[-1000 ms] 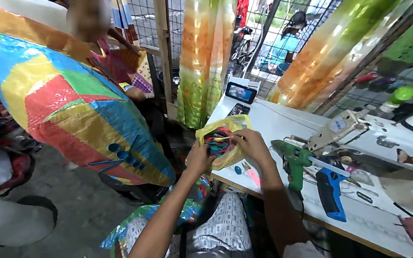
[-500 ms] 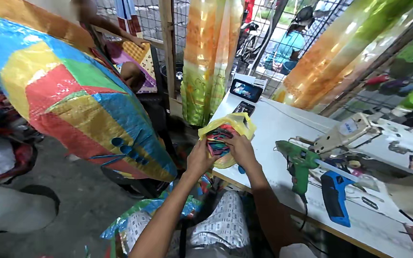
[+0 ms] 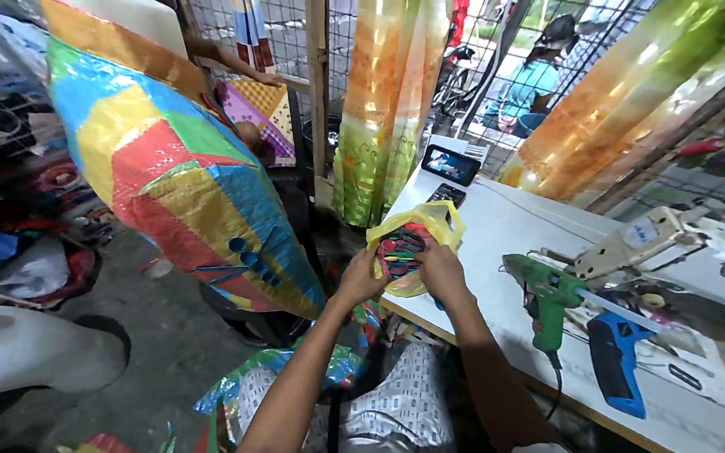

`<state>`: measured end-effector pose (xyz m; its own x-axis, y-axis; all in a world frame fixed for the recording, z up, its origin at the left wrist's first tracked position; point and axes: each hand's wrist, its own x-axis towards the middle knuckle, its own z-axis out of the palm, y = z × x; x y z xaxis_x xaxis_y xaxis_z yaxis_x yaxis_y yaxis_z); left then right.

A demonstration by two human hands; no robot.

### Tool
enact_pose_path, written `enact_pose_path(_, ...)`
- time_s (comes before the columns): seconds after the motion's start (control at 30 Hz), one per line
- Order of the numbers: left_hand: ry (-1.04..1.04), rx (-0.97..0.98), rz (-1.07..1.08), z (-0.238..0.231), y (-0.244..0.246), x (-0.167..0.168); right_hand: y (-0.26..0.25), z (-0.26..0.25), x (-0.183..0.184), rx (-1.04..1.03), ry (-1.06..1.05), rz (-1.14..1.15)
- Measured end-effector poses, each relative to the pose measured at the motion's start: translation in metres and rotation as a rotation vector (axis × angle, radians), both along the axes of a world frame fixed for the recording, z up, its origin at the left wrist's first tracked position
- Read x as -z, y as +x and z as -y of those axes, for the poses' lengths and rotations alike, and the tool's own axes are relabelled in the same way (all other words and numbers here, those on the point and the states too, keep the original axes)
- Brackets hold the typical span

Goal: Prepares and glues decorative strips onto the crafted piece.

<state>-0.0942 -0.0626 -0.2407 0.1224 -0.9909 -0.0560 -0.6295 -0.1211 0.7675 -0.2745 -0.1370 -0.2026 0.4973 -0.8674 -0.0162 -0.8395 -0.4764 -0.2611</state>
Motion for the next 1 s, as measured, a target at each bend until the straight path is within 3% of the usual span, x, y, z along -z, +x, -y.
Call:
enact_pose_path(0.1, -0.026, 0.021, -0.024, -0.003, 0.0, 0.0, 0.003, 0.001, -0.004, -0.02, 0.023, -0.039)
enact_pose_path(0.37, -0.127, -0.002, -0.115, -0.009, -0.006, 0.002, 0.011, 0.009, -0.013, -0.051, -0.087, 0.158)
enact_pose_path(0.73, -0.03, -0.029, 0.114, -0.003, -0.022, -0.003, 0.009, 0.02, -0.002, 0.042, -0.057, 0.165)
enact_pose_path(1.0, 0.009, -0.034, 0.156, -0.002, -0.028, -0.007, -0.002, 0.027, 0.003, 0.061, -0.022, 0.232)
